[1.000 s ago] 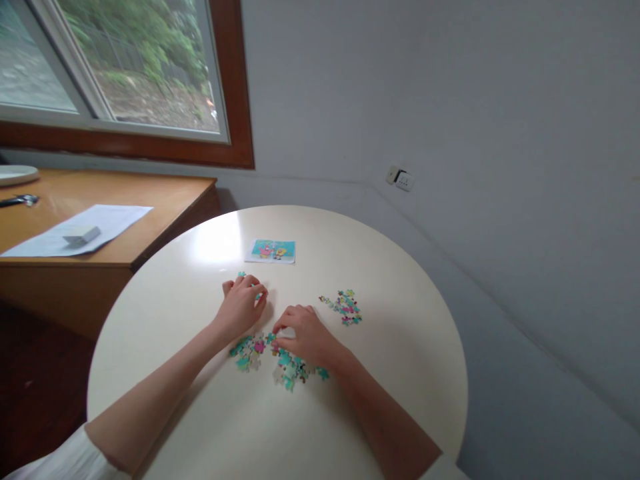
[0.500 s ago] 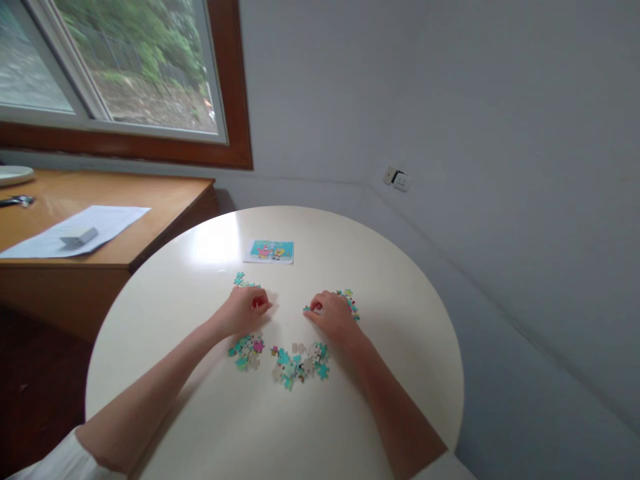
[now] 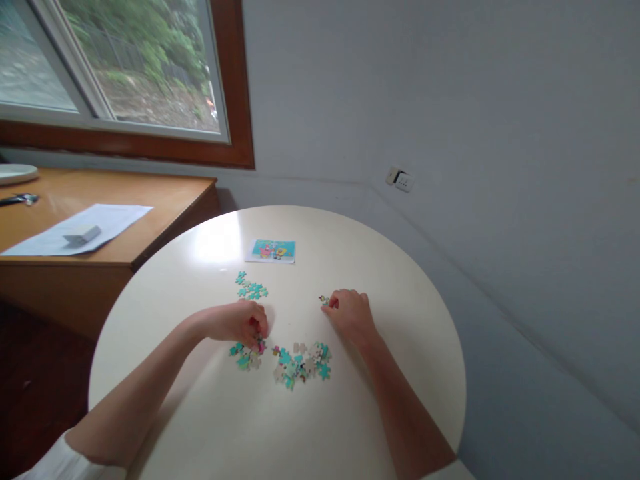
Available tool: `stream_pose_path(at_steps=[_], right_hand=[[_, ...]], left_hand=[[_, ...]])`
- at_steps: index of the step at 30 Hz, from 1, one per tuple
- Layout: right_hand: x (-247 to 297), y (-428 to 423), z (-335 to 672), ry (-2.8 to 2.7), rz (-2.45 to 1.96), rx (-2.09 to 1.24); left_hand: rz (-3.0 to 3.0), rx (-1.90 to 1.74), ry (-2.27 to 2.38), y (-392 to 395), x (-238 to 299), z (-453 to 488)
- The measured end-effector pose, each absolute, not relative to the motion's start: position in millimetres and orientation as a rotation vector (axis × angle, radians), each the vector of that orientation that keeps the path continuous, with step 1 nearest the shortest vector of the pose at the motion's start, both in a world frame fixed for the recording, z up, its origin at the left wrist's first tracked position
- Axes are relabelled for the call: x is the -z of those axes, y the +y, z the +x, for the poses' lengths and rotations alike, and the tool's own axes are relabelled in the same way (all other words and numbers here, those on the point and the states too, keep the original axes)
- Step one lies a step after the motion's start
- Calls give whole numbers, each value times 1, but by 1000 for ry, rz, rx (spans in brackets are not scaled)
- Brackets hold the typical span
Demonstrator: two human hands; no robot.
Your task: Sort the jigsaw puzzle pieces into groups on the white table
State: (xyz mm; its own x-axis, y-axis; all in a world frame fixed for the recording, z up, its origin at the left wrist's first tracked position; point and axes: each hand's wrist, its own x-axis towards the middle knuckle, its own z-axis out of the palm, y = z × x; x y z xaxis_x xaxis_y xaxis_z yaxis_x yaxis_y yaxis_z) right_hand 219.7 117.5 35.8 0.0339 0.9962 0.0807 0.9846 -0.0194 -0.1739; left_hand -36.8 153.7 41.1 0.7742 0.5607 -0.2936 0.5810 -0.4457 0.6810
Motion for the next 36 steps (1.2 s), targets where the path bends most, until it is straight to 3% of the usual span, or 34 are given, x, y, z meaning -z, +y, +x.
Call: stream_pose_path(at_steps=[21,29,36], right_hand=[[-19,121,205,-2040,-1751,-66],[-26,110,187,-2186,-1394,-457],[-28,97,168,-2299,-1173,-673]], left_hand=[[2162,22,661,152,-44,-34],[1988,-45,733,152,-41,-34],[1991,-327,900,149,-37,-19]])
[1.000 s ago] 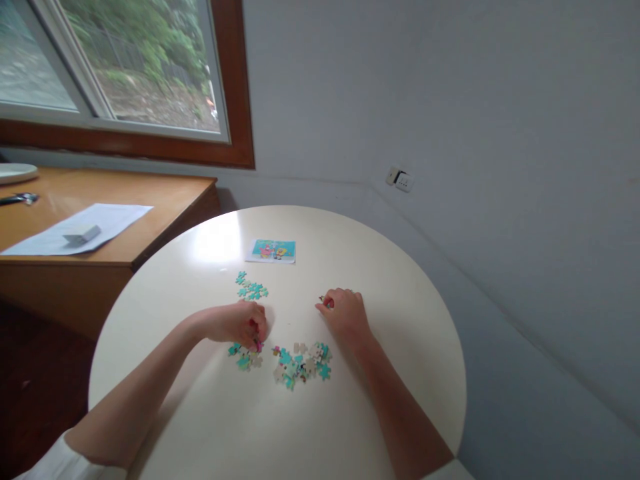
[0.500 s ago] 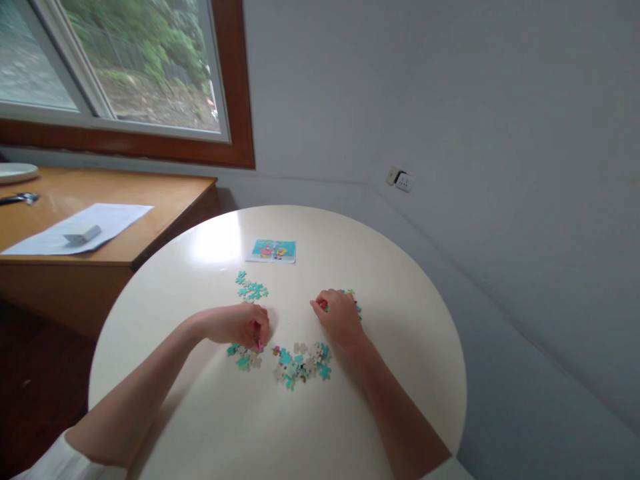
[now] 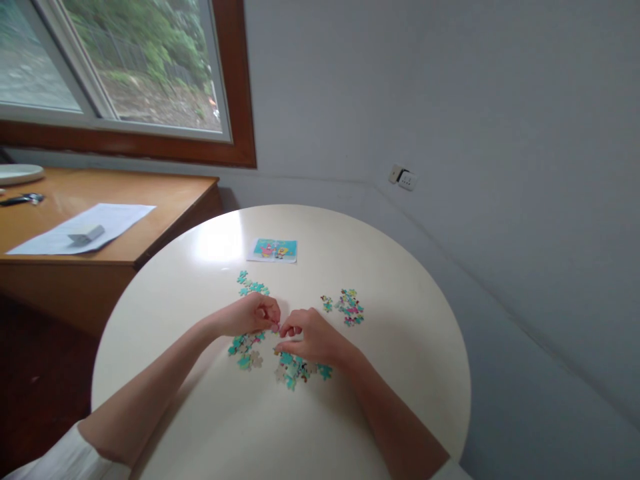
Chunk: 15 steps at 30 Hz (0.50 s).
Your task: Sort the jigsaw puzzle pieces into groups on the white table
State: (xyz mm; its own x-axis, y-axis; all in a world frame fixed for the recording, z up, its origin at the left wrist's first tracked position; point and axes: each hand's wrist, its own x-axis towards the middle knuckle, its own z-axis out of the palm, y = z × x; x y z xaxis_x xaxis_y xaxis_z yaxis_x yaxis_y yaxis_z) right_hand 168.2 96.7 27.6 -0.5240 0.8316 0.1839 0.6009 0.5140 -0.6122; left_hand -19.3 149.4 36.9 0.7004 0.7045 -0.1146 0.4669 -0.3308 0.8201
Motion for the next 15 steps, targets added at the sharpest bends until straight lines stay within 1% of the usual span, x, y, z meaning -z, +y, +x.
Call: stream_pose_path(at_steps=[4,7,12,15], right_hand=[[-26,97,167,-2295,-1217,-643],[-26,99,167,-2284,-1285,-604],[-23,103,166,-2216,-1367,-506],[-21,104,166,-2201,-1325,-412]], left_hand=[[1972,-399,894,151,-28,-14],[2006,-425,976,152,-25,-11],[2231,-452,1120,151,-27,-7],[2313,-462,1178,150,-28,-5]])
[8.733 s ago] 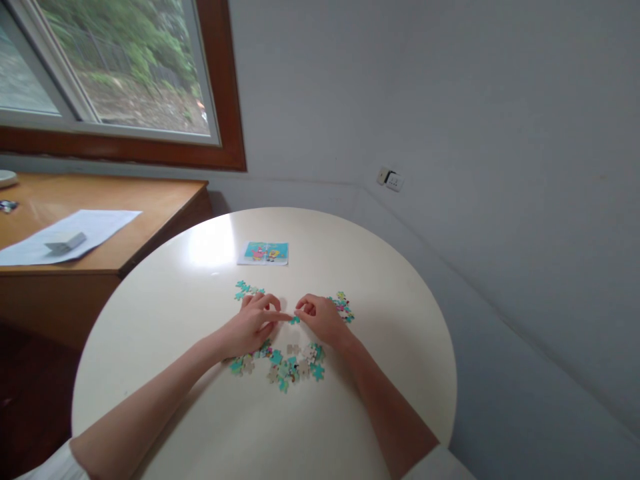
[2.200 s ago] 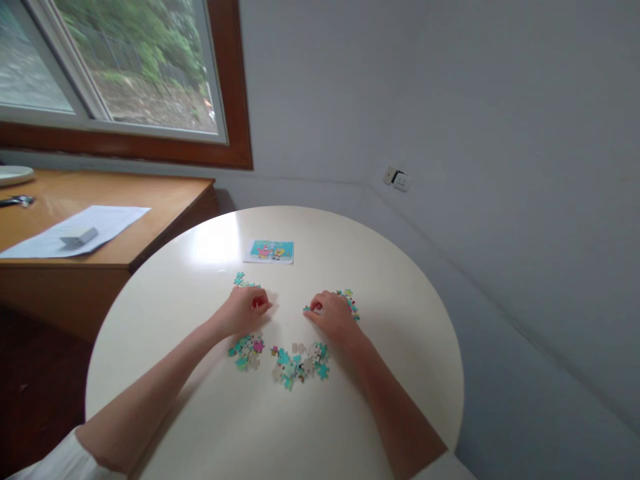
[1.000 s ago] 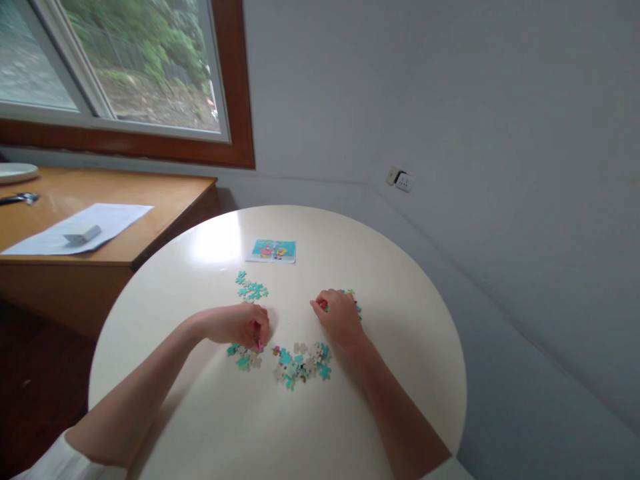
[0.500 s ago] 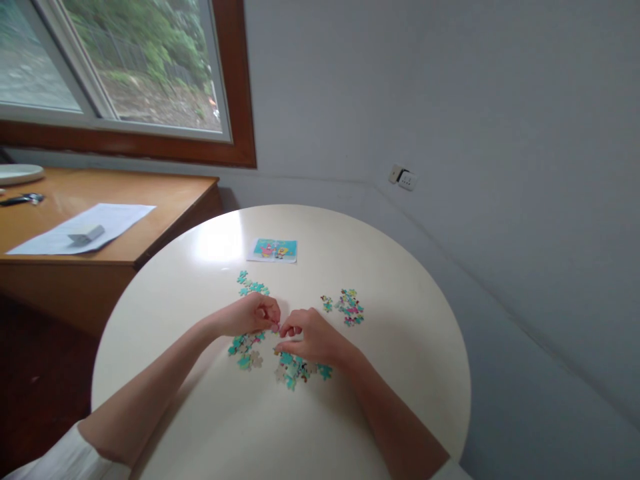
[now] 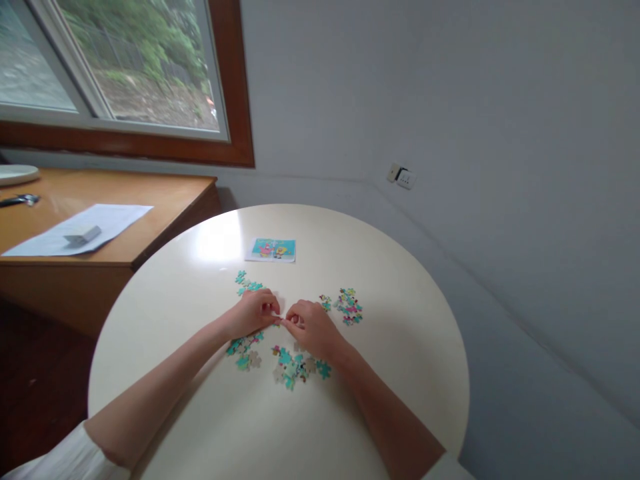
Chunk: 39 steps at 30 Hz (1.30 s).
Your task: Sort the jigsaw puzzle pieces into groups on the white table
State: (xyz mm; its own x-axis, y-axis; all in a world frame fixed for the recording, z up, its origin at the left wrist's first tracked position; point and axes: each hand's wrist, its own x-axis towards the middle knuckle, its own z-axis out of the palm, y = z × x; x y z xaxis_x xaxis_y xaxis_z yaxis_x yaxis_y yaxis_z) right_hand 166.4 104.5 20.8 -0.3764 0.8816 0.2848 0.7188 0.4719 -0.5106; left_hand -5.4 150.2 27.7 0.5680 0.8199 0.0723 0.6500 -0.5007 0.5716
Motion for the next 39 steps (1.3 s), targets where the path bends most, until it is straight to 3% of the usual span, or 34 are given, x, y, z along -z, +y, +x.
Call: stream_pose_path(at_steps=[11,18,25,32,39], right_hand=[[-20,101,172,-2479,-1141,-273],[-26,112,198,-2372,-1649,-52],[-38,113,209,-2205,-2082,105],[-34,113,199,-2170,-2005,124],[-24,114,191,-2222,-1638,-12]], left_hand=[[2289,-568,1236,155,-28,-12],[2330,-192,834,140,-41,-12],[2386,6,749,134,-50,-9],[2399,34,770,131,-51,-9],[2408,-66,881,134,-46,-9]])
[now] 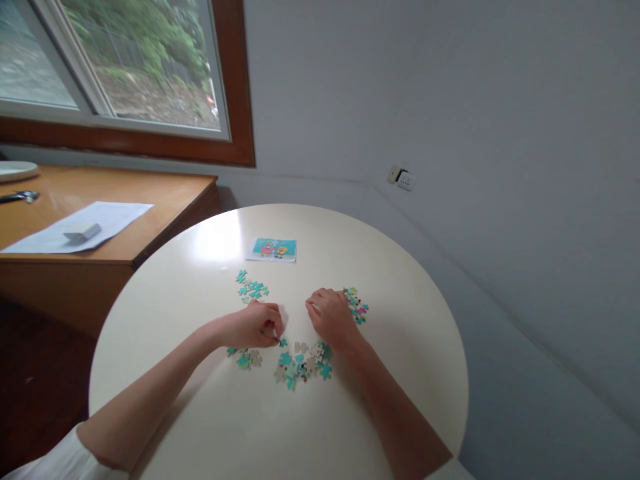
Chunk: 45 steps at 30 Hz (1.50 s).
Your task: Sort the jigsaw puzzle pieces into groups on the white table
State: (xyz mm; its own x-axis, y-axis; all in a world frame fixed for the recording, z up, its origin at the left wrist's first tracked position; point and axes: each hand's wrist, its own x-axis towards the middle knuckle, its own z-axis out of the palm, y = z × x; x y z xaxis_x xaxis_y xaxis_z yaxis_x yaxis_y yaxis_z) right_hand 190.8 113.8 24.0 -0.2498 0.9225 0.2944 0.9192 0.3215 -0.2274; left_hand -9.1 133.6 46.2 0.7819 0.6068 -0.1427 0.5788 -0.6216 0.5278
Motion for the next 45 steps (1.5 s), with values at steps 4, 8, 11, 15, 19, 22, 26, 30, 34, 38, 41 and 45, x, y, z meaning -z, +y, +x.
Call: stream_pose_path(at_steps=[4,8,11,15,19,22,26,30,34,38,41,45], right_hand=[[-19,111,184,-2314,-1362,-112],[-19,104,175,-2402,-1200,-218],[-20,100,171,-2452,-1175,-258],[-19,103,174,-2465,-1249,-200],[-19,109,184,-2427,-1469,-91],[-25,111,191,-2356,-1705,-2],[-35,111,198,-2252,-2008,90],[-40,111,201,-2201,-2138,156],[-37,111,202,-2180,-2108,209],[-34,112,202,-2157,-2064,216],[-32,113,201,-2151,-2042,205],[-31,113,200,-2142,-2024,176]], left_hand=[[2425,-171,1044,141,-37,-10],[2452,-253,1161,145,-30,-10],[2460,-254,1176,146,-29,-11],[2421,-227,1210,148,-36,-14],[2368,-95,1154,149,-46,-22],[2325,45,1070,149,-50,-28],[2305,122,1028,149,-51,-33],[2326,128,1004,148,-53,-35],[2321,126,1034,147,-58,-34],[2289,70,1017,148,-58,-35],[2224,54,988,150,-56,-36],[2178,7,957,151,-55,-36]])
